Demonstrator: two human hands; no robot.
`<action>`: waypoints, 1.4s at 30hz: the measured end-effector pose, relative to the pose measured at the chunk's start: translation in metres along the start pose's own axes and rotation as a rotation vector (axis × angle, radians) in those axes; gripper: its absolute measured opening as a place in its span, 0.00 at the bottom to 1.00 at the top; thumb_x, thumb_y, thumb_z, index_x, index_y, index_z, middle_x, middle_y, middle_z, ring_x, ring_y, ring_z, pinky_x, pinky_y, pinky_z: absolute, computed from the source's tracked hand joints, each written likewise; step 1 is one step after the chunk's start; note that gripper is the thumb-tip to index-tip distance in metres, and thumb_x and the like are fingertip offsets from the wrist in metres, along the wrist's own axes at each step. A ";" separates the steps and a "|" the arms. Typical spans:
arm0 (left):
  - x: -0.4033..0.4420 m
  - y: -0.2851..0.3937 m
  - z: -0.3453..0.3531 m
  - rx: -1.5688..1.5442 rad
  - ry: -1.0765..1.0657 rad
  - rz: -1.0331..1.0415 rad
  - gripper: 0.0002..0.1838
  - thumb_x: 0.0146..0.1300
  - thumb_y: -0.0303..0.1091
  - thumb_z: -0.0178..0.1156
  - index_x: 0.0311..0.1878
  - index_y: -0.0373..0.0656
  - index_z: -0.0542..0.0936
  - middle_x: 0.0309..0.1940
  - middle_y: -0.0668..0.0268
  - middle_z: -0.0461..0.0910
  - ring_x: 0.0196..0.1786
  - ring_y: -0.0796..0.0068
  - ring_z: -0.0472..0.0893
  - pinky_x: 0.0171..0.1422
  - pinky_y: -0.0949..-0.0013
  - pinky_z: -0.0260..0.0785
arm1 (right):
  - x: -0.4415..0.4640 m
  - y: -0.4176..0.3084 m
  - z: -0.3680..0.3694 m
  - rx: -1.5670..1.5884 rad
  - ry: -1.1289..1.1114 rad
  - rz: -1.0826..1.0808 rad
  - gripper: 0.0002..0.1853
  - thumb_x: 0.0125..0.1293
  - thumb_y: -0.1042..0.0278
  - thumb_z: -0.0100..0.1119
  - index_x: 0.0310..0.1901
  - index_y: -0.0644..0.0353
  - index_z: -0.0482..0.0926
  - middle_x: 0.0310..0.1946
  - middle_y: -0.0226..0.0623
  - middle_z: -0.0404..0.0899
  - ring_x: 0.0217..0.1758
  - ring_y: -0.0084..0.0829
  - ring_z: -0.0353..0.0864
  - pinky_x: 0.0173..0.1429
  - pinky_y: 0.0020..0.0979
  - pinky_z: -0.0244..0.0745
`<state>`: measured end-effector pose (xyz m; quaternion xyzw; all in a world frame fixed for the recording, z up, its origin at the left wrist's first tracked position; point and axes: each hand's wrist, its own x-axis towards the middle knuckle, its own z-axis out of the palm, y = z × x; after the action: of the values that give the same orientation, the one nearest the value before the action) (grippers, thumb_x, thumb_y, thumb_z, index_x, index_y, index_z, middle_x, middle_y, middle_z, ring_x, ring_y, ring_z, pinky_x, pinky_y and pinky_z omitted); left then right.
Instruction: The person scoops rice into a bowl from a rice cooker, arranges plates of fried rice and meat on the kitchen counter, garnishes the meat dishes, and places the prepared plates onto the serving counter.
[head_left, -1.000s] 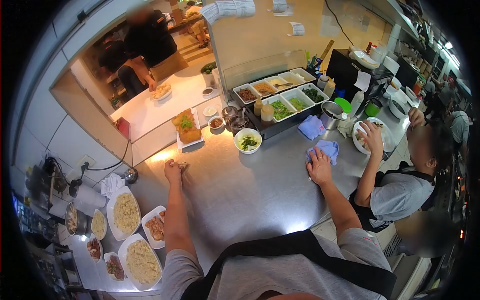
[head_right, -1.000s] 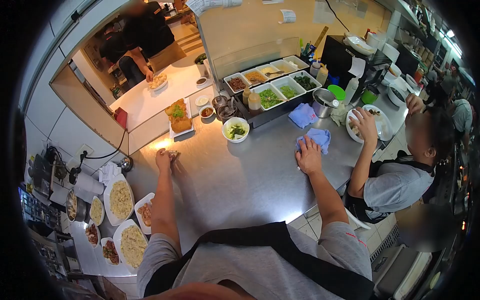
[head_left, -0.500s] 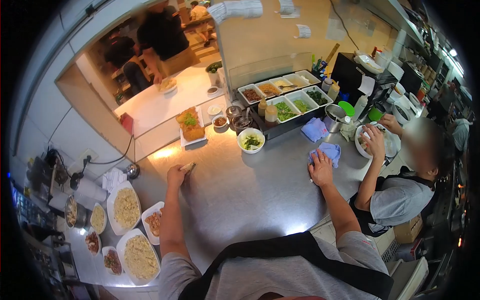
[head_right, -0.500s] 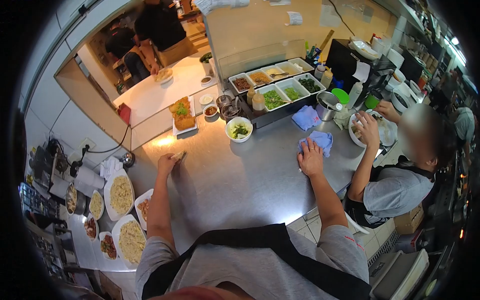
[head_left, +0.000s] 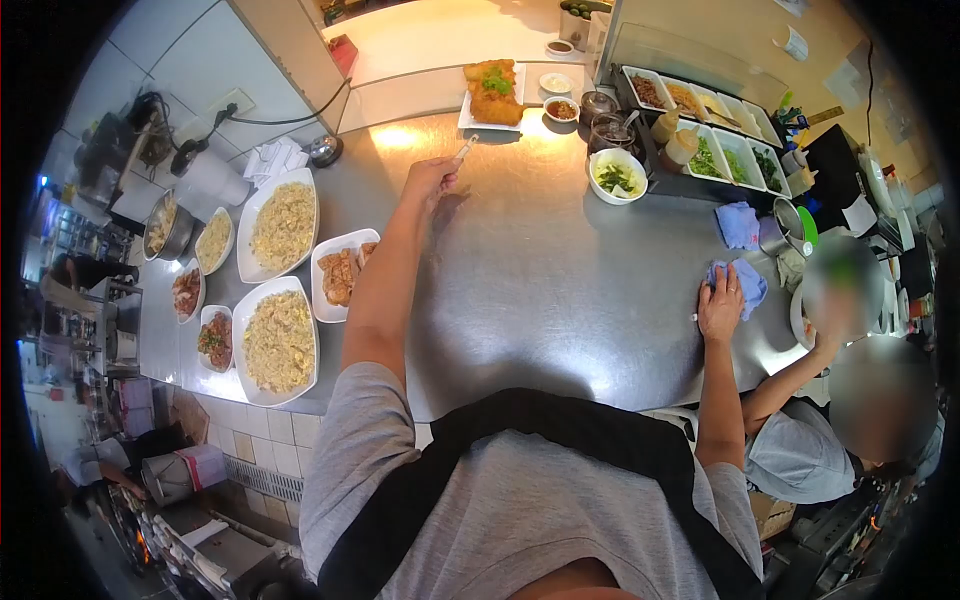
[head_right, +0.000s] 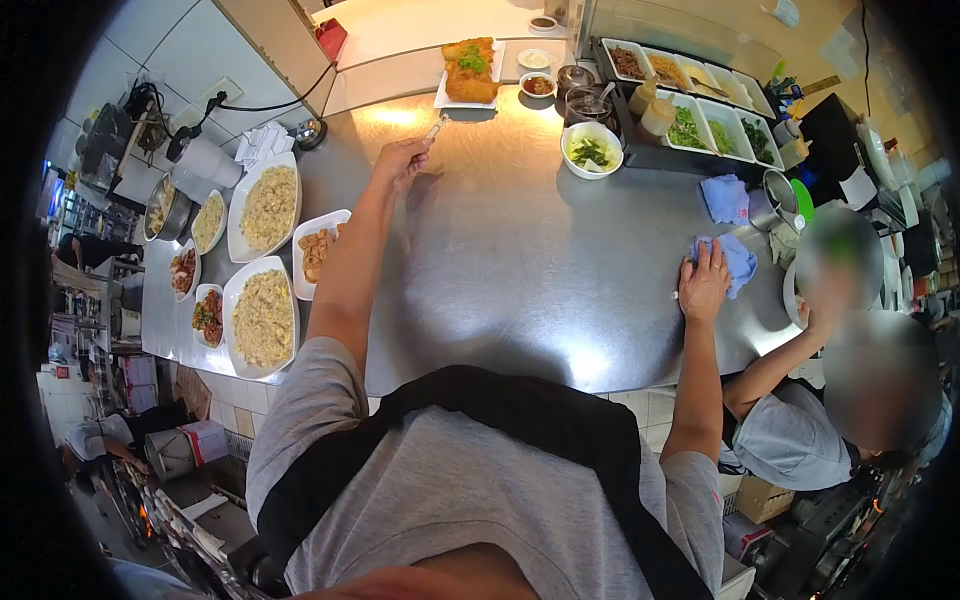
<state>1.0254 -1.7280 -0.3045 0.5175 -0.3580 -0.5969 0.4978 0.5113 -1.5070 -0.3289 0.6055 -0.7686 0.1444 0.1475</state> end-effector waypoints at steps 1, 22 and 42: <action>-0.001 0.000 0.001 -0.002 -0.007 0.006 0.08 0.58 0.31 0.63 0.27 0.38 0.79 0.19 0.71 0.72 0.21 0.81 0.69 0.25 0.78 0.62 | 0.000 0.000 0.001 -0.001 0.008 -0.002 0.23 0.61 0.58 0.52 0.57 0.57 0.72 0.65 0.43 0.63 0.66 0.46 0.62 0.66 0.45 0.56; -0.226 -0.055 0.114 0.355 -0.590 -0.170 0.26 0.67 0.47 0.53 0.58 0.35 0.73 0.54 0.63 0.76 0.58 0.71 0.73 0.64 0.69 0.61 | -0.001 0.005 0.004 0.106 0.042 0.125 0.27 0.63 0.52 0.50 0.62 0.51 0.67 0.66 0.39 0.62 0.67 0.43 0.62 0.66 0.56 0.52; -0.374 -0.204 -0.033 1.604 -0.209 0.150 0.22 0.66 0.50 0.47 0.45 0.42 0.80 0.44 0.51 0.79 0.50 0.51 0.77 0.57 0.53 0.66 | -0.232 0.007 -0.082 1.611 -0.894 0.326 0.16 0.70 0.60 0.46 0.39 0.62 0.80 0.32 0.34 0.82 0.28 0.23 0.78 0.35 0.24 0.73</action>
<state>1.0007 -1.3141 -0.4056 0.6330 -0.7552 -0.1690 -0.0219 0.5608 -1.2662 -0.3476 0.4094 -0.4977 0.4062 -0.6478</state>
